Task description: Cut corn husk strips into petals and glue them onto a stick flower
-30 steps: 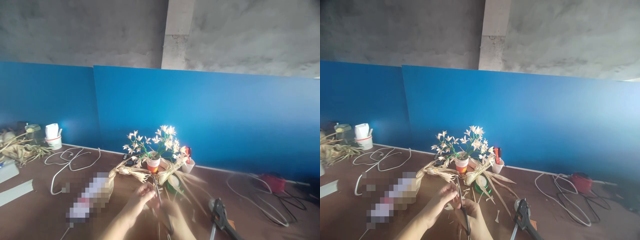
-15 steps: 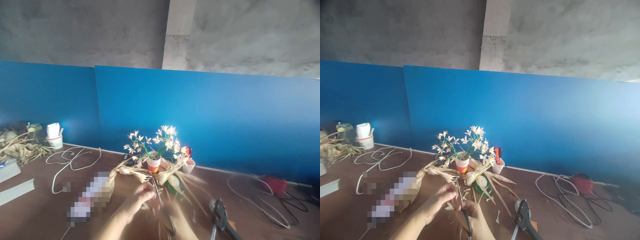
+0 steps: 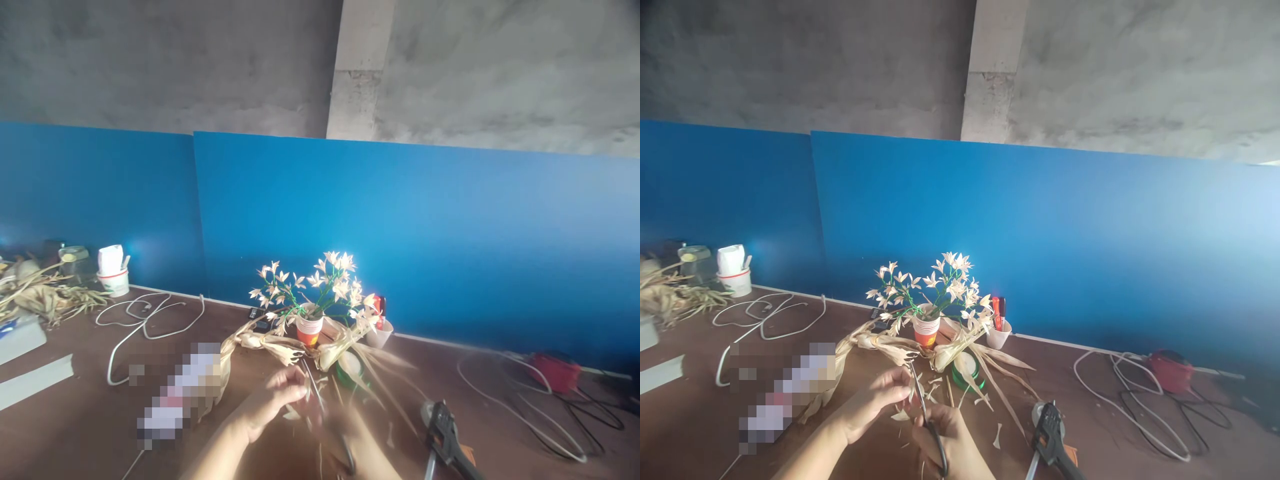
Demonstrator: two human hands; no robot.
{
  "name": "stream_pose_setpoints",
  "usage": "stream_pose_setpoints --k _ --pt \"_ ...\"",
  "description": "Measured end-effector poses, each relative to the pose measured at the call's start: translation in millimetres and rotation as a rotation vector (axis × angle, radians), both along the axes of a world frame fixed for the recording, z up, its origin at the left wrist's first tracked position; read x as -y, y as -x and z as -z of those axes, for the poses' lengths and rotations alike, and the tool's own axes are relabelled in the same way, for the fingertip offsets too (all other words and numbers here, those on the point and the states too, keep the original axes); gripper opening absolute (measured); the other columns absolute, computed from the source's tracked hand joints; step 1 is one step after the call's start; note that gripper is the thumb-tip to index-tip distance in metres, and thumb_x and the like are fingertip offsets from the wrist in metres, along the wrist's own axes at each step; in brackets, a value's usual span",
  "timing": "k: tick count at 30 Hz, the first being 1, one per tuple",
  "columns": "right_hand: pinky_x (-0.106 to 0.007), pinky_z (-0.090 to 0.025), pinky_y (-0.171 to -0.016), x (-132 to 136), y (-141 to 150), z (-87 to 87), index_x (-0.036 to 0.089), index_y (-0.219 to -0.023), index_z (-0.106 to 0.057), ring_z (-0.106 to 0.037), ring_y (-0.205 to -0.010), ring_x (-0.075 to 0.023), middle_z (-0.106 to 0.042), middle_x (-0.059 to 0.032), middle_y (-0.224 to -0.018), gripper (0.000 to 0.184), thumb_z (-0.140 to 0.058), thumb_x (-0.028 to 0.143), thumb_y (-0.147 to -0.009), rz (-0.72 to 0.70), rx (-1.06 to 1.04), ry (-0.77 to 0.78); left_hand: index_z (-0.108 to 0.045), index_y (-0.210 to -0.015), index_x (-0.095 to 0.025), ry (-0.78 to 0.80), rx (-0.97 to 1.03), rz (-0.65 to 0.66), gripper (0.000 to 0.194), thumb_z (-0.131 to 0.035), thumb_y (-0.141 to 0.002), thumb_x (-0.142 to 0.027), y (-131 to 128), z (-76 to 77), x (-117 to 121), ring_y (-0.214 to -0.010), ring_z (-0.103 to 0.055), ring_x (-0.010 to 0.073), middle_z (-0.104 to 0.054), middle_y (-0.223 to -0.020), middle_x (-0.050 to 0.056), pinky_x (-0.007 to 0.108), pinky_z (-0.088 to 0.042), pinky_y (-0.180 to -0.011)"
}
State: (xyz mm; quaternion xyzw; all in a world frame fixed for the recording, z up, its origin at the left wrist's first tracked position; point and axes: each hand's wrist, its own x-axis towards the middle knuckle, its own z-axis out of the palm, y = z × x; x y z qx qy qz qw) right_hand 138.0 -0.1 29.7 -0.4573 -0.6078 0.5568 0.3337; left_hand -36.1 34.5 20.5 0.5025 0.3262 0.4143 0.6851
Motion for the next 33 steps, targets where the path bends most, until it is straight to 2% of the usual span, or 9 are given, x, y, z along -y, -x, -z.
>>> stream_pose_setpoints --k 6,11,18,23,27,30,33 --pt "-0.018 -0.018 -0.032 -1 -1 6.2 0.017 -0.062 -0.054 -0.027 -0.032 -0.0038 -0.033 0.0095 -0.038 0.044 -0.068 0.059 -0.069 -0.058 -0.013 -0.006 -0.061 -0.074 -0.016 -0.011 0.011 0.019 0.017 -0.07 -0.07 -0.031 1 1.0 -1 -0.066 -0.056 0.0136 -0.063 -0.068 -0.001 0.027 -0.04 -0.069" --pt "-0.018 -0.021 -0.033 -3 -5 13.3 0.015 -0.068 -0.058 -0.032 -0.033 -0.0047 -0.036 0.0091 -0.041 0.042 -0.069 0.056 -0.069 -0.05 -0.008 0.01 -0.061 -0.074 -0.016 -0.019 0.014 0.01 0.016 -0.069 -0.071 -0.03 2 4.3 -1 -0.066 -0.056 0.0134 -0.063 -0.069 -0.001 0.026 -0.04 -0.068" --pt "-0.018 -0.018 -0.034 -8 -3 29.5 0.016 -0.068 -0.058 -0.034 -0.034 -0.005 -0.038 0.0081 -0.04 0.047 -0.069 0.061 -0.066 -0.024 -0.071 0.012 -0.059 -0.074 -0.016 -0.01 -0.001 0.059 0.015 -0.066 -0.072 -0.029 0 -2.1 2 -0.069 -0.061 0.0167 -0.068 -0.07 0.002 0.027 -0.038 -0.068" --pt "-0.019 -0.02 -0.033 -5 0 20.8 0.016 -0.069 -0.057 -0.031 -0.032 -0.0049 -0.036 0.0093 -0.04 0.05 -0.069 0.064 -0.061 0.001 -0.041 0.028 -0.059 -0.074 -0.017 -0.027 -0.018 0.07 0.014 -0.064 -0.073 -0.029 1 -3.5 3 -0.07 -0.063 0.0187 -0.068 -0.069 0.002 0.029 -0.039 -0.068" --pt "-0.02 -0.03 -0.039 -4 -3 16.4 0.014 -0.072 -0.064 -0.031 -0.034 -0.0051 -0.036 0.0091 -0.039 0.046 -0.07 0.059 -0.065 -0.025 -0.064 0.013 -0.058 -0.074 -0.017 -0.027 0.002 0.088 0.014 -0.064 -0.073 -0.03 1 -2.4 1 -0.071 -0.064 0.0194 -0.067 -0.068 0.001 0.03 -0.04 -0.069" --pt "-0.023 -0.033 -0.041 -5 -4 16.3 0.015 -0.07 -0.067 -0.031 -0.033 -0.006 -0.035 0.0083 -0.037 0.041 -0.07 0.056 -0.067 -0.065 -0.062 -0.005 -0.058 -0.072 -0.017 -0.03 -0.018 0.058 0.016 -0.066 -0.07 -0.031 1 -1.2 0 -0.066 -0.06 0.016 -0.066 -0.067 -0.001 0.027 -0.038 -0.065" --pt "-0.025 -0.032 -0.039 -4 -2 14.5 0.016 -0.066 -0.069 -0.03 -0.031 -0.0067 -0.033 0.008 -0.035 0.04 -0.07 0.056 -0.067 -0.043 -0.064 -0.049 -0.058 -0.072 -0.016 -0.028 -0.031 0.026 0.014 -0.063 -0.071 -0.029 1 -1.0 1 -0.063 -0.056 0.0134 -0.067 -0.068 0.0 0.026 -0.035 -0.062"
